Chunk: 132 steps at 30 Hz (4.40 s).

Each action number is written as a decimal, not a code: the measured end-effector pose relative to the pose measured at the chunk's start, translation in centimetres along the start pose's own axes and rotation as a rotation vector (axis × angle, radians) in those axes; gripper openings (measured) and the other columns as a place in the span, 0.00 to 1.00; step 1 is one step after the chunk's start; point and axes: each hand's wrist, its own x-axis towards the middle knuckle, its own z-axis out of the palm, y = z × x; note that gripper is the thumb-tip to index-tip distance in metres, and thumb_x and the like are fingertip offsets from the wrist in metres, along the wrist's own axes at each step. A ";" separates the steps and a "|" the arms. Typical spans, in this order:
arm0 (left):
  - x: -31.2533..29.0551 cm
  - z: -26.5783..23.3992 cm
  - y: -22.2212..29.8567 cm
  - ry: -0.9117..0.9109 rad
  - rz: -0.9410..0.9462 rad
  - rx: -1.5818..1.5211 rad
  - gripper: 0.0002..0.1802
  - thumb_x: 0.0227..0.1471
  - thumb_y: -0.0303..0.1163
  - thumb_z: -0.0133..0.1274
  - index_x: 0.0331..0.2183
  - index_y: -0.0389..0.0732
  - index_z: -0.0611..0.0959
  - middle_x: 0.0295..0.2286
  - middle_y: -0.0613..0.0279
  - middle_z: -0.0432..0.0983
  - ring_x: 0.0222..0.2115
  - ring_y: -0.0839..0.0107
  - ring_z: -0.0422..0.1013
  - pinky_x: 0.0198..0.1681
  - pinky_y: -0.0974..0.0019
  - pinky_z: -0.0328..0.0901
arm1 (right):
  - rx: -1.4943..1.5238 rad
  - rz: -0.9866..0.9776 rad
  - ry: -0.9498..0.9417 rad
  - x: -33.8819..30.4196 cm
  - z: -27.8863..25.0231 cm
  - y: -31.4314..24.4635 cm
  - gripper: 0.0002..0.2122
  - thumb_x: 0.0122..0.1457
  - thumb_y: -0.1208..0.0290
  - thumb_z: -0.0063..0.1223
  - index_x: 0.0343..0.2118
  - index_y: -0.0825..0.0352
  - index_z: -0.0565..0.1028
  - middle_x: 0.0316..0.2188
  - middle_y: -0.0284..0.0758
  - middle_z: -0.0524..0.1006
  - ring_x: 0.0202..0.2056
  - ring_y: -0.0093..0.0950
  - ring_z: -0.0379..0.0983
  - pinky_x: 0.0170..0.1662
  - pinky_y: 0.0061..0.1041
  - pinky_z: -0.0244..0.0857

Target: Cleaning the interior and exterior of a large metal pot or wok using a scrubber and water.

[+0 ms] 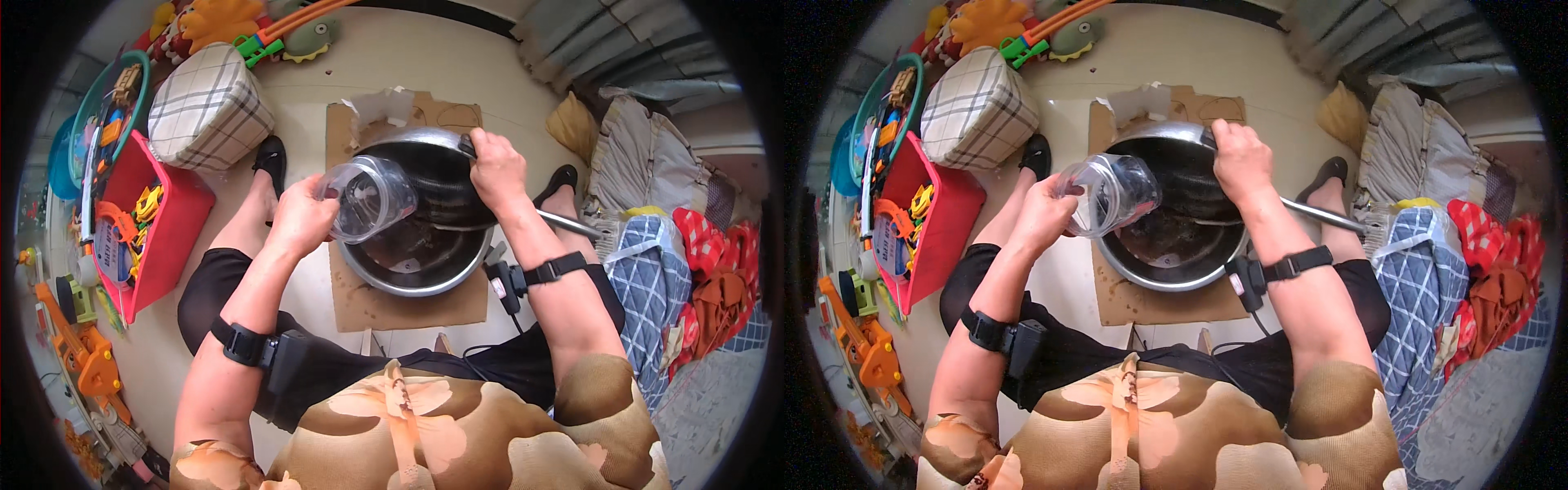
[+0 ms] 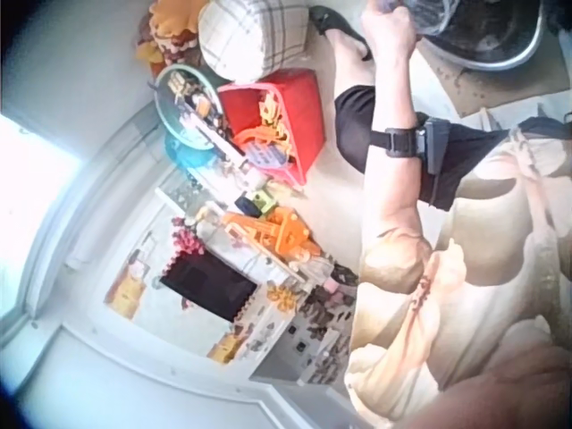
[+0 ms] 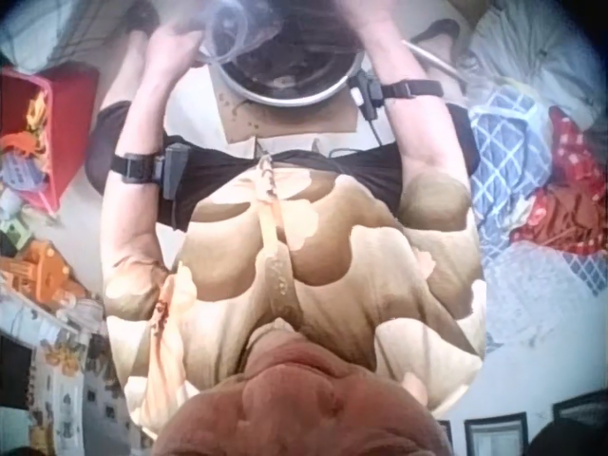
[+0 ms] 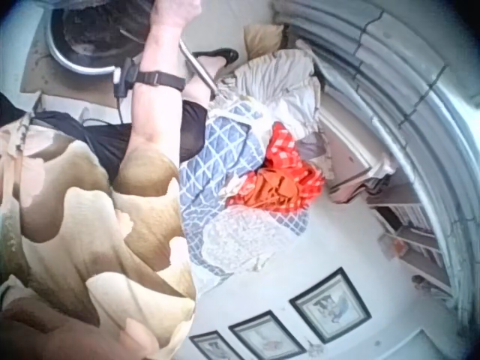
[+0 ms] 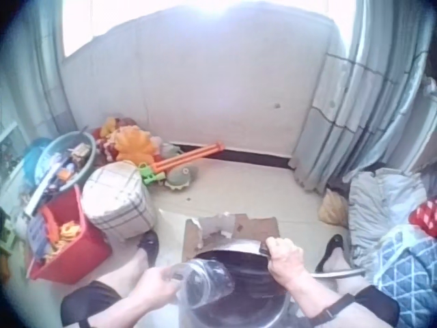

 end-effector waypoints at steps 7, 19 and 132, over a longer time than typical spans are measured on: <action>0.9 0.4 -0.4 0.000 0.065 -0.088 0.16 0.44 0.25 0.49 0.37 0.31 0.80 0.25 0.50 0.78 0.20 0.66 0.76 0.23 0.64 0.70 | 0.033 0.224 -0.190 -1.8 0.7 0.3 0.07 0.48 0.76 0.50 0.32 0.62 0.69 0.28 0.39 0.77 0.35 0.42 0.75 0.34 0.44 0.69; 0.9 1.1 0.6 0.074 0.225 0.102 0.15 0.46 0.29 0.50 0.37 0.34 0.81 0.31 0.43 0.79 0.34 0.52 0.76 0.41 0.58 0.67 | -0.018 0.162 0.010 0.7 -7.0 1.9 0.09 0.48 0.77 0.50 0.34 0.61 0.69 0.30 0.37 0.76 0.36 0.42 0.74 0.37 0.43 0.68; -0.8 -0.5 0.1 0.175 0.263 0.428 0.20 0.41 0.28 0.49 0.40 0.39 0.83 0.37 0.47 0.79 0.40 0.49 0.74 0.47 0.54 0.67 | 0.042 -0.203 0.261 2.6 -7.4 -0.4 0.15 0.45 0.81 0.52 0.37 0.58 0.74 0.32 0.30 0.76 0.36 0.33 0.74 0.35 0.33 0.71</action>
